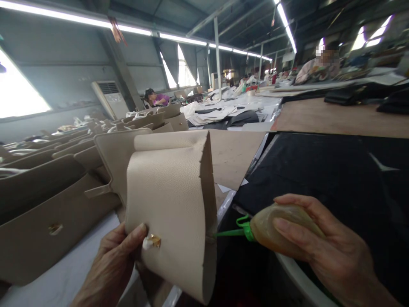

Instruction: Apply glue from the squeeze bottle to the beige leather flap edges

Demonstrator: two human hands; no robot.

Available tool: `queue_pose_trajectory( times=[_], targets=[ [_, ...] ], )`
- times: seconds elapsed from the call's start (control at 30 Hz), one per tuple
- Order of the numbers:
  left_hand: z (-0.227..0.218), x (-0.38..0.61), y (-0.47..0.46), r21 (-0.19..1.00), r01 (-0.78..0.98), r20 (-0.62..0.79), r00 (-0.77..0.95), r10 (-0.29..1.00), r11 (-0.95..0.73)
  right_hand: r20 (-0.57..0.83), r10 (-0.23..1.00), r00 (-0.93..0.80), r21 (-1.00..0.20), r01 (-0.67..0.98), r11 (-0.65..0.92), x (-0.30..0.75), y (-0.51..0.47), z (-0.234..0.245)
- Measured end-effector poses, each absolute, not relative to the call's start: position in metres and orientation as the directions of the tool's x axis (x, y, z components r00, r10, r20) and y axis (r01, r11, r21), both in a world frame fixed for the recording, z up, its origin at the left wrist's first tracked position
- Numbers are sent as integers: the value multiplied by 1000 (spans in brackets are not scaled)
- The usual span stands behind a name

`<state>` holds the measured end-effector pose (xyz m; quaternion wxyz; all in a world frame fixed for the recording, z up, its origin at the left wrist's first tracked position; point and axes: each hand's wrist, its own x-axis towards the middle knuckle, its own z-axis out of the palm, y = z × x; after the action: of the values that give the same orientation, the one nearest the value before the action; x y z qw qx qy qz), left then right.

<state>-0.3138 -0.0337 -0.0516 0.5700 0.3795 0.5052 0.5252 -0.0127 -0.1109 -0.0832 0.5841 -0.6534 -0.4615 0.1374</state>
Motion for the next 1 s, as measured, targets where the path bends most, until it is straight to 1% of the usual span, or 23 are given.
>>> queue_pose_trajectory(
  times=[0.07, 0.27, 0.47, 0.53, 0.63, 0.73, 0.87, 1.0],
  targets=[
    [-52, -315, -34, 964, -215, -170, -43, 985, 157, 352, 769, 534, -890, 445, 98, -14, -111, -83],
    [-54, -319, -34, 960, -228, -176, -36, 984, 163, 370, 733, 571, -886, 454, 93, -18, -115, -79],
    [-52, -316, -35, 969, -208, -144, -24, 989, 136, 387, 755, 530, -879, 459, 129, -22, -118, -76],
    [-52, -316, -35, 971, -205, -128, -19, 992, 122, 375, 751, 543, -890, 439, 126, -26, -119, -73],
    [-52, -316, -36, 973, -195, -128, -16, 992, 122, 336, 731, 594, -922, 364, 128, -33, -123, -69],
    [-53, -317, -36, 974, -190, -125, -9, 992, 121, 323, 740, 591, -931, 340, 135, -38, -127, -67],
    [-54, -317, -35, 971, -208, -117, 0, 993, 115, 349, 743, 572, -916, 375, 142, -36, -128, -69],
    [-54, -316, -34, 970, -212, -121, -2, 993, 117, 417, 777, 471, -866, 467, 182, -26, -129, -71]
  ],
)
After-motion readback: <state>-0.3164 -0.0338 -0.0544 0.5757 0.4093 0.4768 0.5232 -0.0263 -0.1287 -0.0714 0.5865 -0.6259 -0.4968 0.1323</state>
